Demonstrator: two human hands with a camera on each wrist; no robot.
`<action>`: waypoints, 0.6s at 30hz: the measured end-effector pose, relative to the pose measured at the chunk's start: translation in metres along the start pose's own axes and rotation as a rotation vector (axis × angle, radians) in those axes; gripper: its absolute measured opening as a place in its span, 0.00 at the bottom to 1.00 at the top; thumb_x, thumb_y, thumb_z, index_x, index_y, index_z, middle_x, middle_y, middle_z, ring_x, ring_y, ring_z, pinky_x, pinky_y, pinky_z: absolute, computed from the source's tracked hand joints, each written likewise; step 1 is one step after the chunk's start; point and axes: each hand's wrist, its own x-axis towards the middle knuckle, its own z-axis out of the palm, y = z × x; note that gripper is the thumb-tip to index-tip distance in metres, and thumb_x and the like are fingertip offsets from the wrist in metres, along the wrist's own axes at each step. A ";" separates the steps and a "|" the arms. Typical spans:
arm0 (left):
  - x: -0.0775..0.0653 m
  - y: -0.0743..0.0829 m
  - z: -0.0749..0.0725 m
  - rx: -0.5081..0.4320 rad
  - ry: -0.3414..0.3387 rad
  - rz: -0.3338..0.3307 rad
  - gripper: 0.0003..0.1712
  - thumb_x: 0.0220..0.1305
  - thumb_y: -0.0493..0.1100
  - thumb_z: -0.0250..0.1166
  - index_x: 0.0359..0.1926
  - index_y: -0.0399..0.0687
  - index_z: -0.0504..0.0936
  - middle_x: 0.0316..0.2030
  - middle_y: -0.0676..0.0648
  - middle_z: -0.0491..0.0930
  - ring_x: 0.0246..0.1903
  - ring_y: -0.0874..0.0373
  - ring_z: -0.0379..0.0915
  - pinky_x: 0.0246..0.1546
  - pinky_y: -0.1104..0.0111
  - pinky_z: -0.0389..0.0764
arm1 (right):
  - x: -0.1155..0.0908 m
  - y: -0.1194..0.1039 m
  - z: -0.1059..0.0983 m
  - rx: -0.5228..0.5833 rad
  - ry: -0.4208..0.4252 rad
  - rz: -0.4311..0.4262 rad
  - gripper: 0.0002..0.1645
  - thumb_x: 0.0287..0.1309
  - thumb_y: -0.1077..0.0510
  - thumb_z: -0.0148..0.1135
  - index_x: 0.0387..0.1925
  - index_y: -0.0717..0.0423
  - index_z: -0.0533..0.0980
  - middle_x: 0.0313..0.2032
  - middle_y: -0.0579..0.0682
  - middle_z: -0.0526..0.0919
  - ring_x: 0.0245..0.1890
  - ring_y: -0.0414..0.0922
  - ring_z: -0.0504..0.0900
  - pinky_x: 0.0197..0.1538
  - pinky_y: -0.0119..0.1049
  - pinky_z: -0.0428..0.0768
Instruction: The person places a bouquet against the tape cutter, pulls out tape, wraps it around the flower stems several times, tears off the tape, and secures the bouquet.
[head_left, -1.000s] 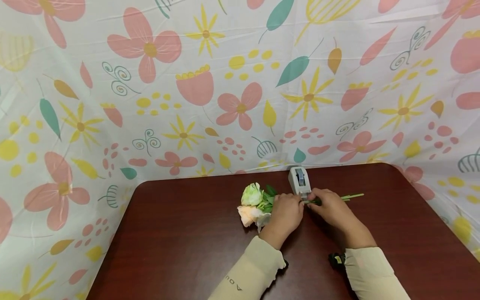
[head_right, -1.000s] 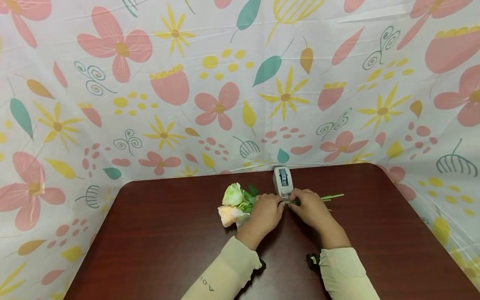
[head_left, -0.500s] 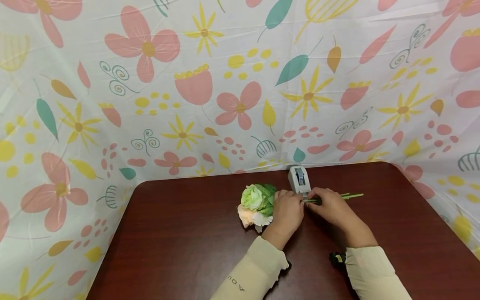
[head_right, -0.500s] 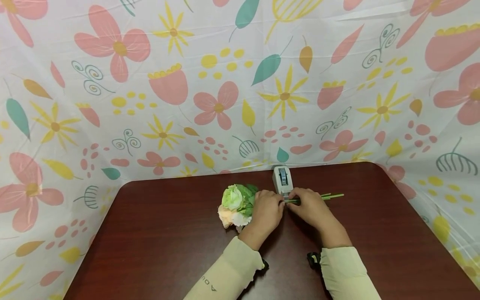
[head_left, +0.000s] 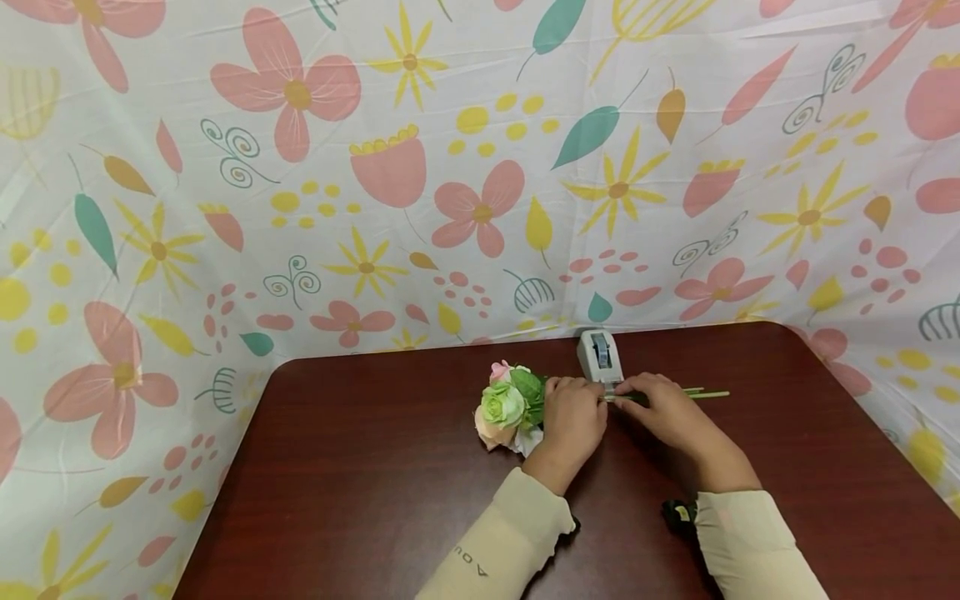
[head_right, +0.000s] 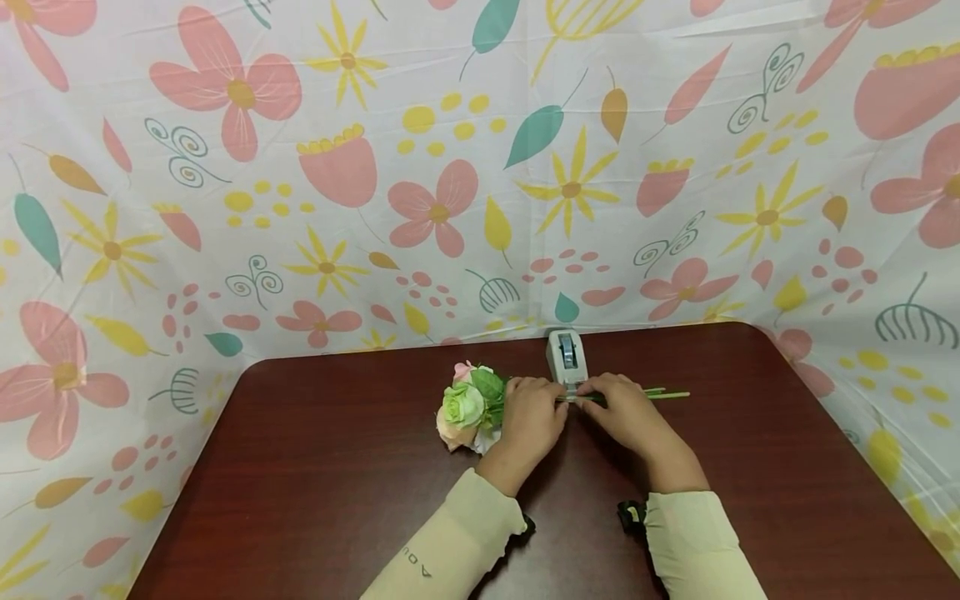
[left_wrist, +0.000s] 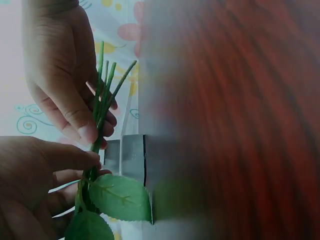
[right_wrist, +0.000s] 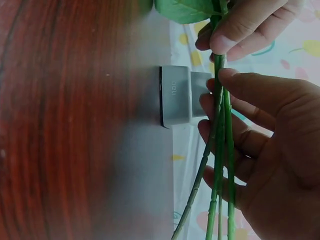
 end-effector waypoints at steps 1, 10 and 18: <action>0.000 0.000 0.000 -0.001 -0.002 -0.002 0.05 0.65 0.53 0.62 0.37 0.66 0.85 0.36 0.61 0.83 0.42 0.62 0.77 0.55 0.64 0.69 | 0.000 0.000 0.000 0.003 -0.002 -0.002 0.08 0.61 0.58 0.63 0.42 0.54 0.82 0.42 0.53 0.84 0.46 0.54 0.78 0.51 0.55 0.74; 0.006 0.003 -0.010 0.015 -0.100 -0.037 0.09 0.67 0.52 0.58 0.36 0.65 0.85 0.35 0.59 0.81 0.36 0.60 0.74 0.42 0.65 0.65 | 0.000 -0.001 -0.001 -0.006 -0.014 0.023 0.08 0.61 0.57 0.64 0.42 0.52 0.81 0.42 0.52 0.85 0.43 0.51 0.80 0.46 0.49 0.76; 0.013 0.004 -0.018 0.083 -0.204 -0.020 0.11 0.68 0.52 0.59 0.30 0.64 0.85 0.32 0.58 0.81 0.31 0.58 0.67 0.35 0.66 0.58 | 0.001 -0.003 -0.001 -0.020 0.016 0.025 0.06 0.59 0.59 0.65 0.39 0.49 0.80 0.39 0.50 0.85 0.40 0.48 0.80 0.42 0.45 0.75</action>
